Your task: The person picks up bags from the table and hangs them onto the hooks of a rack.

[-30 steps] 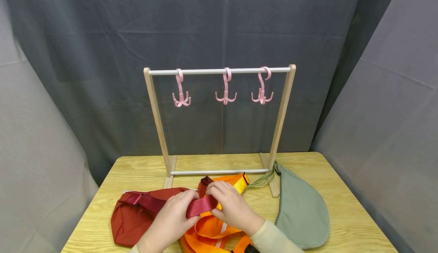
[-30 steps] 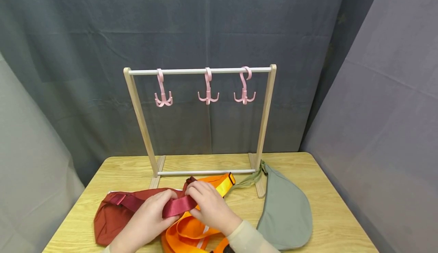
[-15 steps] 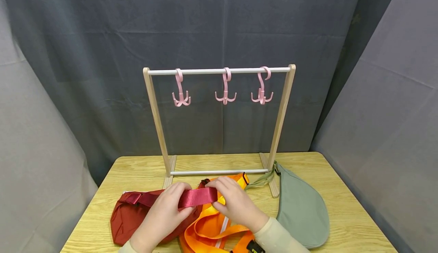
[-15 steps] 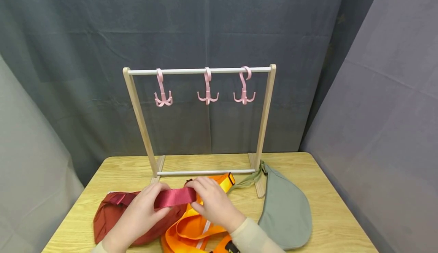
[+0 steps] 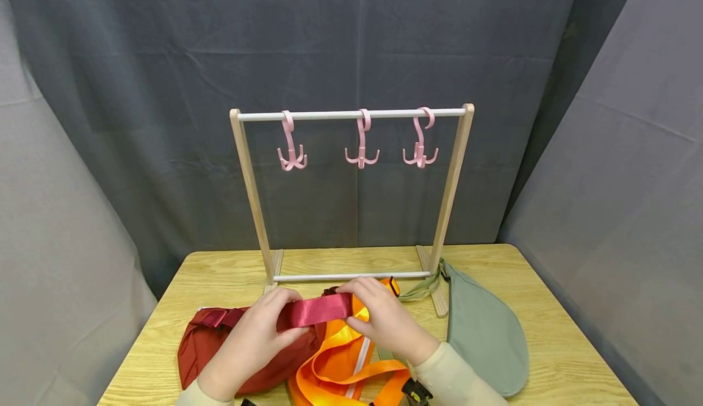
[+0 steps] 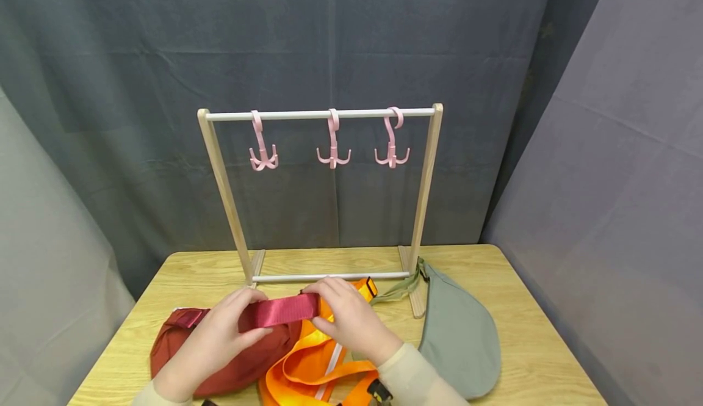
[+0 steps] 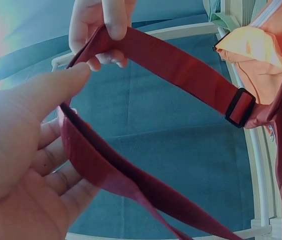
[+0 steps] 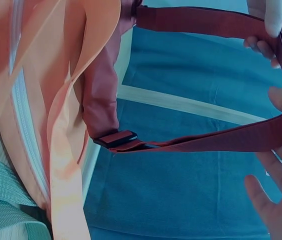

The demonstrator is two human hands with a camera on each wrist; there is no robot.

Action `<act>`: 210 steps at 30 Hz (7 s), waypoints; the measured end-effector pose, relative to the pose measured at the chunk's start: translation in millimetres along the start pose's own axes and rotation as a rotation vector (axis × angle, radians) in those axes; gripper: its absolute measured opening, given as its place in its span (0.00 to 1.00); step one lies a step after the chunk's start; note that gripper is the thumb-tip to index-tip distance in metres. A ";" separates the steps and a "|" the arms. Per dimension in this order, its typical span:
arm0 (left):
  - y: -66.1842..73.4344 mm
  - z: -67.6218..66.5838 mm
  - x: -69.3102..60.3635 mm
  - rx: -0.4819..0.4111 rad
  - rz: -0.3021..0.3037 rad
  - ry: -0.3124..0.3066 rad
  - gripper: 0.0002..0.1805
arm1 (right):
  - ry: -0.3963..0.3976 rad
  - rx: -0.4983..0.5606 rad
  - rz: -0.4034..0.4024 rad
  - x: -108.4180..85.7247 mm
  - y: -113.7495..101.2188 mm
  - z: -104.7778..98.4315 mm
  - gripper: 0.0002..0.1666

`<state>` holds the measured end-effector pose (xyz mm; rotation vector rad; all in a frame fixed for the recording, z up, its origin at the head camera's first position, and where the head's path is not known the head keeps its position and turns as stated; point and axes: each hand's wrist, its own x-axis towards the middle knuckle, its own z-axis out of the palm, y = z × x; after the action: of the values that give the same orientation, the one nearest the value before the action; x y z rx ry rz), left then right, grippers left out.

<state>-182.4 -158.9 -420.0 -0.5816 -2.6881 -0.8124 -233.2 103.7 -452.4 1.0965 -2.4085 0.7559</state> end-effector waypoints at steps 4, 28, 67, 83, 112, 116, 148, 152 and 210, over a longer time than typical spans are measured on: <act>-3.1 -1.8 0.4 -0.023 0.003 -0.007 0.26 | 0.002 0.028 0.000 0.3 1.9 -1.5 0.28; -6.8 -12.3 2.0 -0.164 -0.115 0.039 0.24 | 0.041 0.354 0.195 5.9 2.4 -9.3 0.26; -0.8 -20.1 2.5 -0.124 -0.057 0.139 0.23 | 0.021 0.525 0.325 16.2 -0.2 -21.2 0.24; 3.2 -23.9 6.3 -0.121 -0.007 0.171 0.22 | -0.002 0.465 0.286 24.5 -3.6 -40.4 0.23; 8.9 -28.9 13.1 -0.153 -0.011 0.200 0.22 | -0.018 0.408 0.238 35.1 -2.9 -56.0 0.23; 10.3 -32.0 16.7 -0.151 0.004 0.211 0.22 | -0.015 0.390 0.237 38.6 -2.5 -59.9 0.24; 27.5 -61.4 34.6 -0.099 0.051 0.275 0.21 | -0.008 0.381 0.176 72.8 -10.0 -97.5 0.22; 28.0 -66.6 37.1 -0.102 0.067 0.294 0.21 | -0.007 0.376 0.169 76.7 -13.0 -101.3 0.23; 38.2 -105.4 62.5 -0.212 0.021 0.334 0.20 | 0.019 0.308 0.082 124.6 -21.1 -136.0 0.25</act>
<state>-205.5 -172.0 -294.4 -0.4700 -2.3080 -1.0915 -277.5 105.0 -272.1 1.0991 -2.3861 1.1907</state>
